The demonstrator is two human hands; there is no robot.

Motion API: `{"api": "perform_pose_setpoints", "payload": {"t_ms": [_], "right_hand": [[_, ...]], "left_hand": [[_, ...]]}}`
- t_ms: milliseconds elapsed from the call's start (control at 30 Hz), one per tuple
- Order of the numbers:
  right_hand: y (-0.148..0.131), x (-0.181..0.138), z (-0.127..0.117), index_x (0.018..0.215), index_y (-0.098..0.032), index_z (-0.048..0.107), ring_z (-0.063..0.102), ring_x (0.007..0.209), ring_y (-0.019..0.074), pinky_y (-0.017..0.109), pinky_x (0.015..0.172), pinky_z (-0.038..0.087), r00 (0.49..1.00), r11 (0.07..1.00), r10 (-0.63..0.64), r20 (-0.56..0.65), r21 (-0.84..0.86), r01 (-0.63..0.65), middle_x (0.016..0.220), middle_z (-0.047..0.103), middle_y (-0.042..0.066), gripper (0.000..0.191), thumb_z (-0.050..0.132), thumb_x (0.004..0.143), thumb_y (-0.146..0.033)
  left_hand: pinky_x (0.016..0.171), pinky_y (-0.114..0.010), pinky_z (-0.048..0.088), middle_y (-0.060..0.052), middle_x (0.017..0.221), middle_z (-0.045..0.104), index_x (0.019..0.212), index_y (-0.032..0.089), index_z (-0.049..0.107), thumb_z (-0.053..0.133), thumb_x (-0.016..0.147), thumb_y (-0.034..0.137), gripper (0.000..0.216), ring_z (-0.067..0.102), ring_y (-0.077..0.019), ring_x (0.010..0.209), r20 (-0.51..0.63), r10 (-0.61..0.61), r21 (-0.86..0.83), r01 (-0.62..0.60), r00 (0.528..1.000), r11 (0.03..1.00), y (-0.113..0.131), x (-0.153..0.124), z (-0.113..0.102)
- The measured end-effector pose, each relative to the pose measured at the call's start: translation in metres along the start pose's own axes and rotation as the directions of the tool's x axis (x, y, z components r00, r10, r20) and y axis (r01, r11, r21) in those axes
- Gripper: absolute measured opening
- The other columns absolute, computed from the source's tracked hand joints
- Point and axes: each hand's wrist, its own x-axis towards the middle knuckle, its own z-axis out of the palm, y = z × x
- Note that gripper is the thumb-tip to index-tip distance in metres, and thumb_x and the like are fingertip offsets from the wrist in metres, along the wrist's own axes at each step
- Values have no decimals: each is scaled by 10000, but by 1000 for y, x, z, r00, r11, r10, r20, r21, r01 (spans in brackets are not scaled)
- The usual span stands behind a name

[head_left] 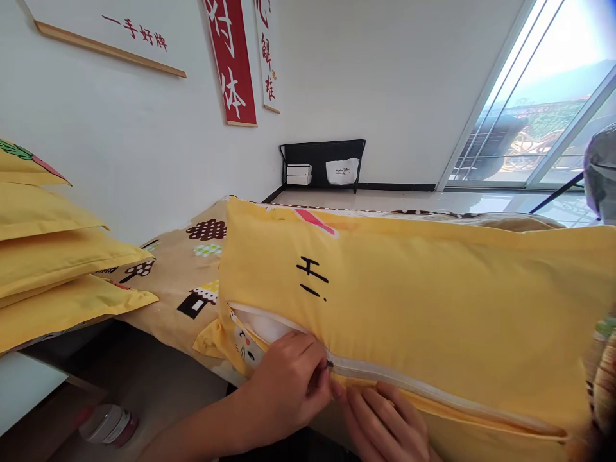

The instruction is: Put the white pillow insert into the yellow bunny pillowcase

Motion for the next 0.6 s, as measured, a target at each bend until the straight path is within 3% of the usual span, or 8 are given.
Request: {"api": "perform_pose_setpoints", "payload": {"t_ms": [200,400,600], "right_hand": [[0,15,-10,964,-75,672,613,769,194,351,694,464,980,969,190,50,152,-196,803,693,89,201,516,840,-50],[3,22,-6,1074,-117,692,580,771,179,349,756,405,958,952,288,-7,-107,-287,843,699,75,227,637,857,-157],[4,12,3,1045,-147,706,568,782,175,352,785,381,961,957,275,-13,-95,-275,832,710,52,223,552,890,-101]], "left_hand": [[613,-239,365,7,717,552,755,178,469,490,766,31,149,479,-123,671,-31,-2,-45,1,1000,999,2,-2,-1],[593,-231,364,15,684,524,740,184,455,483,754,39,149,476,-118,658,-67,-10,-90,4,998,996,4,-4,0],[582,-250,349,7,667,520,718,183,451,466,782,55,144,464,-124,629,-197,41,34,-35,980,999,1,-7,6]]}}
